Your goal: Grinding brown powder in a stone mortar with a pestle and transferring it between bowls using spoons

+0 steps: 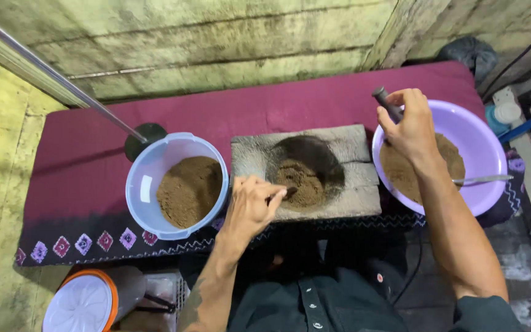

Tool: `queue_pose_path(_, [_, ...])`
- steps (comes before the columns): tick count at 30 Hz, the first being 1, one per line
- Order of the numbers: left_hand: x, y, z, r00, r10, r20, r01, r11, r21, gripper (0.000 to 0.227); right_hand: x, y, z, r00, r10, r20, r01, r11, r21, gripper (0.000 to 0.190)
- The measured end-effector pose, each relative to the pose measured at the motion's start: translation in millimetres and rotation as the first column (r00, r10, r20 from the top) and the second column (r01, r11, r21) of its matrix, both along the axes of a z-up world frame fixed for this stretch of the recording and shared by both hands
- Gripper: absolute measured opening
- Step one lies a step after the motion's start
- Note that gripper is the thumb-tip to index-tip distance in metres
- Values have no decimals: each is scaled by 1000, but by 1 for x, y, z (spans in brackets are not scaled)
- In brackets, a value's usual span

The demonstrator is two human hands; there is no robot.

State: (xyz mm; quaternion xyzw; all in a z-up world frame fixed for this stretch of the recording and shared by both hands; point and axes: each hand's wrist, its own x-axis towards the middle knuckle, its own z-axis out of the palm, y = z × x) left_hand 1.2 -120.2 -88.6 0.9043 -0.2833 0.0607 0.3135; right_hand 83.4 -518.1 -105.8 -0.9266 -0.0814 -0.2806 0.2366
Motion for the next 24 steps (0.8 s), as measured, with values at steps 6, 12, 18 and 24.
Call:
queue_pose_path(6, [-9, 0, -3, 999, 54, -2, -54, 998, 24, 19, 38, -21, -58, 961, -183, -209, 151, 975, -160, 67])
queue_pose_path(12, [-7, -3, -3, 999, 50, -15, -49, 998, 47, 20, 80, -66, -110, 859, -328, -393, 241, 936, -255, 43])
queue_pose_path(18, [-7, -3, 8, 998, 60, -10, -60, 998, -34, 18, 70, -68, -106, 889, -256, -381, 141, 942, -304, 36])
queue_pose_path(24, [-1, -18, 0, 998, 57, 20, -55, 995, -83, 16, 32, -30, -31, 932, -109, -345, 163, 978, 132, 22])
